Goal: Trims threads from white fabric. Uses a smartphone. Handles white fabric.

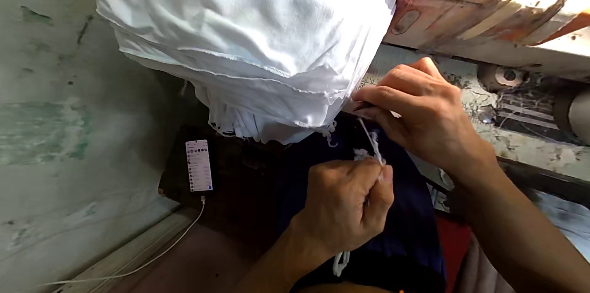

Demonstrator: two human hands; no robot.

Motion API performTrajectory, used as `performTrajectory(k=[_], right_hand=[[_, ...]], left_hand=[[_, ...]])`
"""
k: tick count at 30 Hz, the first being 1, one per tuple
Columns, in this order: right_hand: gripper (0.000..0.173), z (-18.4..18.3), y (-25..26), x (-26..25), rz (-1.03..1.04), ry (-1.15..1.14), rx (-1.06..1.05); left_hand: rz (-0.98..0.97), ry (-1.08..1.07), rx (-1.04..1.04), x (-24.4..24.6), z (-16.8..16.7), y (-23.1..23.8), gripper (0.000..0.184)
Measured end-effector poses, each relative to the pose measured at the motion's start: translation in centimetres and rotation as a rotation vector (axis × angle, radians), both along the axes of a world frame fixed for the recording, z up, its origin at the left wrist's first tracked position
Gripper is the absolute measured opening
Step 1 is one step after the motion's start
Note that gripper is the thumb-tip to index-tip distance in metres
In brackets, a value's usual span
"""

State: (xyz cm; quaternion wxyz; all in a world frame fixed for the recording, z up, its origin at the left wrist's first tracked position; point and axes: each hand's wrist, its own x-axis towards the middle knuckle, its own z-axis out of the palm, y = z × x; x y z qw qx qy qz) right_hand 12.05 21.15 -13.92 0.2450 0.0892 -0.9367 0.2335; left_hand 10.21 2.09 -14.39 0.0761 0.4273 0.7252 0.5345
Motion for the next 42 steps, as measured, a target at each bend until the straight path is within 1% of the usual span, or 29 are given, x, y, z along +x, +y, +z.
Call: performTrajectory(k=[5,8,10,13,16,18,19,20,21,23,24,25,26,27,28,29,30,31,32,34,36,38,40,42], right_hand=[[0.022,-0.1,-0.1,-0.3,-0.018,-0.008,0.020],[0.022,-0.2,0.1,-0.3,-0.013,-0.036,0.029],[0.023,-0.3,0.4,-0.3,-0.003,-0.044,0.030],[0.022,-0.3,0.0,0.0,0.019,-0.043,0.003],[0.023,-0.3,-0.3,0.5,-0.020,-0.048,0.023],[0.023,-0.3,0.0,0.7,-0.067,-0.071,0.057],[0.023,-0.3,0.2,1.0,-0.088,-0.088,0.069],[0.023,-0.2,0.4,1.3,-0.110,-0.106,0.075],[0.024,-0.1,0.5,1.7,-0.137,-0.123,0.070],[0.027,0.0,-0.1,2.5,-0.208,-0.160,0.019],[0.030,0.1,-0.9,2.7,-0.243,-0.191,-0.027],[0.035,0.0,-2.0,2.6,-0.275,-0.223,-0.072],[0.041,-0.3,-3.4,2.2,-0.304,-0.249,-0.107],[0.042,-0.8,-5.1,1.6,-0.329,-0.265,-0.135],[0.033,-1.3,-6.7,1.1,-0.339,-0.272,-0.143],[0.018,-1.8,-8.0,0.9,-0.335,-0.251,-0.148],[0.012,-2.2,-8.9,1.2,-0.318,-0.213,-0.168],[0.015,-2.4,-9.4,2.0,-0.299,-0.172,-0.187],[0.022,-2.5,-9.7,3.1,-0.282,-0.140,-0.201],[0.030,-2.5,-9.8,5.0,-0.253,-0.091,-0.206],[0.029,-2.2,-9.8,6.1,-0.246,-0.060,-0.150],[0.028,-1.9,-9.9,6.3,-0.221,-0.035,-0.070],[0.026,-1.7,-10.4,6.1,-0.188,-0.019,0.027],[0.023,-1.6,-10.9,5.8,-0.146,-0.012,0.109]], left_hand=[[-0.090,-0.008,0.035,0.9,-0.5,0.0,0.039],[-0.280,0.043,0.069,1.3,-1.0,-0.6,0.038],[-0.395,0.125,0.045,1.6,-1.7,-1.0,0.035],[-0.512,0.250,-0.032,2.7,-2.6,-1.5,0.031],[-0.614,0.295,-0.075,3.8,-3.3,-1.8,0.028],[-0.614,0.276,-0.059,4.0,-3.7,-2.2,0.028],[-0.555,0.230,-0.033,4.0,-3.9,-2.6,0.030],[-0.443,0.135,0.001,3.7,-4.2,-3.1,0.031],[-0.292,-0.021,0.034,3.3,-4.3,-3.7,0.030],[0.060,-0.431,0.087,2.3,-4.5,-4.2,0.026],[0.236,-0.619,0.146,1.6,-4.6,-3.7,0.025],[0.364,-0.789,0.221,1.0,-4.6,-3.1,0.027],[0.447,-0.925,0.299,0.4,-4.5,-2.4,0.029],[0.497,-1.012,0.374,0.0,-4.4,-1.9,0.030],[0.515,-1.038,0.432,-0.2,-4.4,-1.7,0.030],[0.511,-0.997,0.460,-0.3,-4.5,-1.7,0.030],[0.484,-0.900,0.452,-0.4,-4.5,-2.2,0.030],[0.446,-0.780,0.422,-0.5,-4.5,-2.9,0.029],[0.415,-0.666,0.398,-0.6,-4.5,-3.8,0.029],[0.343,-0.524,0.343,-0.9,-3.8,-5.0,0.029],[0.246,-0.425,0.208,-1.8,-2.6,-5.3,0.028],[0.149,-0.294,0.007,-3.2,-1.0,-4.7,0.026],[0.117,-0.158,-0.192,-4.3,0.3,-3.5,0.030],[0.105,-0.099,-0.357,-4.9,0.8,-2.9,0.037]])
